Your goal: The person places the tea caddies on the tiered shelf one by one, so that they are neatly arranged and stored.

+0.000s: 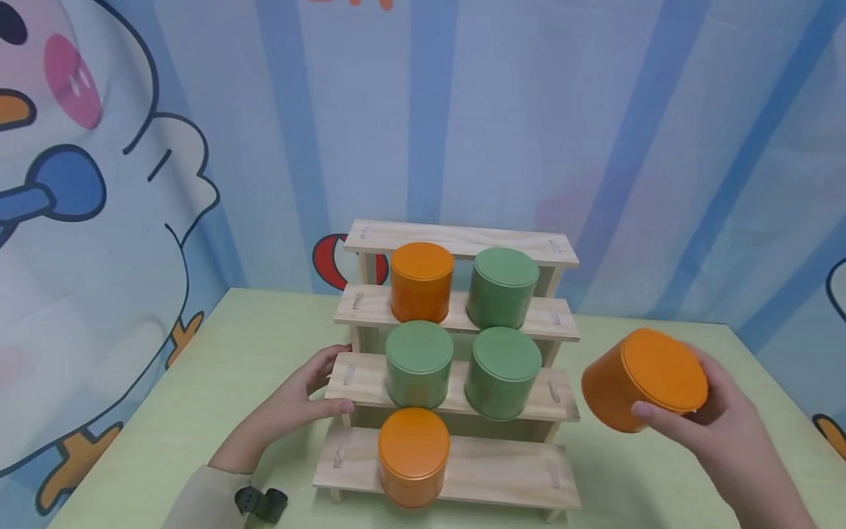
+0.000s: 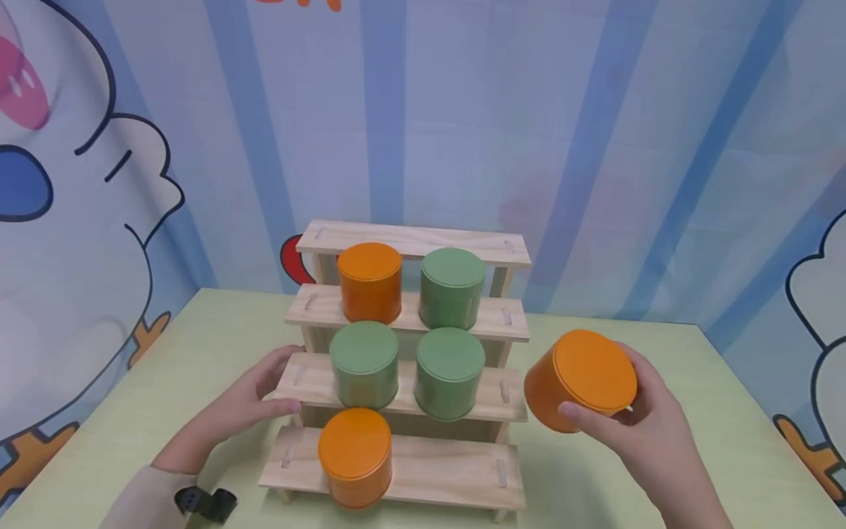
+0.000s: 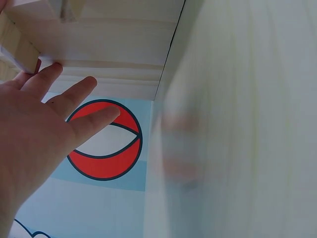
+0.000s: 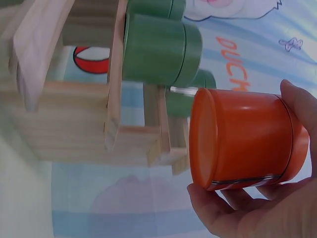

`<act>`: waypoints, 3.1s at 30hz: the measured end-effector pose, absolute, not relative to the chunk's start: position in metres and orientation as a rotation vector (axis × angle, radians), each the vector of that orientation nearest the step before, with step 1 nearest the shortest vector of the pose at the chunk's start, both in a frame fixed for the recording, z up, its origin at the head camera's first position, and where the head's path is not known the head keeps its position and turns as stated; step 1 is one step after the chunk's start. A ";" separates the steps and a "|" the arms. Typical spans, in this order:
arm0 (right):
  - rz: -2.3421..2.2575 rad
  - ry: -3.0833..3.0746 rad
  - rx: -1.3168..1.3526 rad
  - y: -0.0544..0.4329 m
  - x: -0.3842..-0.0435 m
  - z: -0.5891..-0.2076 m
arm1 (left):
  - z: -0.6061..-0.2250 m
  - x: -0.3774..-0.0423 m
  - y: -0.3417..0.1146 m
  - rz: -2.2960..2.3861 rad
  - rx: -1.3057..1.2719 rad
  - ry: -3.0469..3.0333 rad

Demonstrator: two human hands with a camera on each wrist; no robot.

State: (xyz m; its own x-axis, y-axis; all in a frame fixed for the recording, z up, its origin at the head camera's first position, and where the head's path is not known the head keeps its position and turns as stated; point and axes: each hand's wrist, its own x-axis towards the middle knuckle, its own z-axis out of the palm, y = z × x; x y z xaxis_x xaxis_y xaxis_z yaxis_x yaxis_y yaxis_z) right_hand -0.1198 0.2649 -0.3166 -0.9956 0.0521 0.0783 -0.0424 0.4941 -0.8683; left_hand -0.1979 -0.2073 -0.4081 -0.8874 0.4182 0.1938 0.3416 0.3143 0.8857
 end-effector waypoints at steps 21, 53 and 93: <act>1.724 -2.743 0.165 0.196 -0.095 -0.342 | -0.406 -0.197 -0.206 1.650 0.708 2.484; 1.840 -2.763 -0.014 0.151 -0.097 -0.365 | -0.408 -0.197 -0.207 1.657 0.706 2.469; 1.866 -2.762 -0.038 0.147 -0.102 -0.378 | -0.408 -0.197 -0.207 1.664 0.695 2.461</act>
State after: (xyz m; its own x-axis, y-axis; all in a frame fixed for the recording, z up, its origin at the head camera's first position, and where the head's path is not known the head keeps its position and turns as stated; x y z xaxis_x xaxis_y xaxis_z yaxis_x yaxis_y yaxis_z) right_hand -0.1016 0.1467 -0.3783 -0.9815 -0.0878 -0.1703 0.1253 0.3787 -0.9170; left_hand -0.1971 -0.2072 -0.4077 -0.8922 0.4163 0.1750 0.3175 0.3027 0.8987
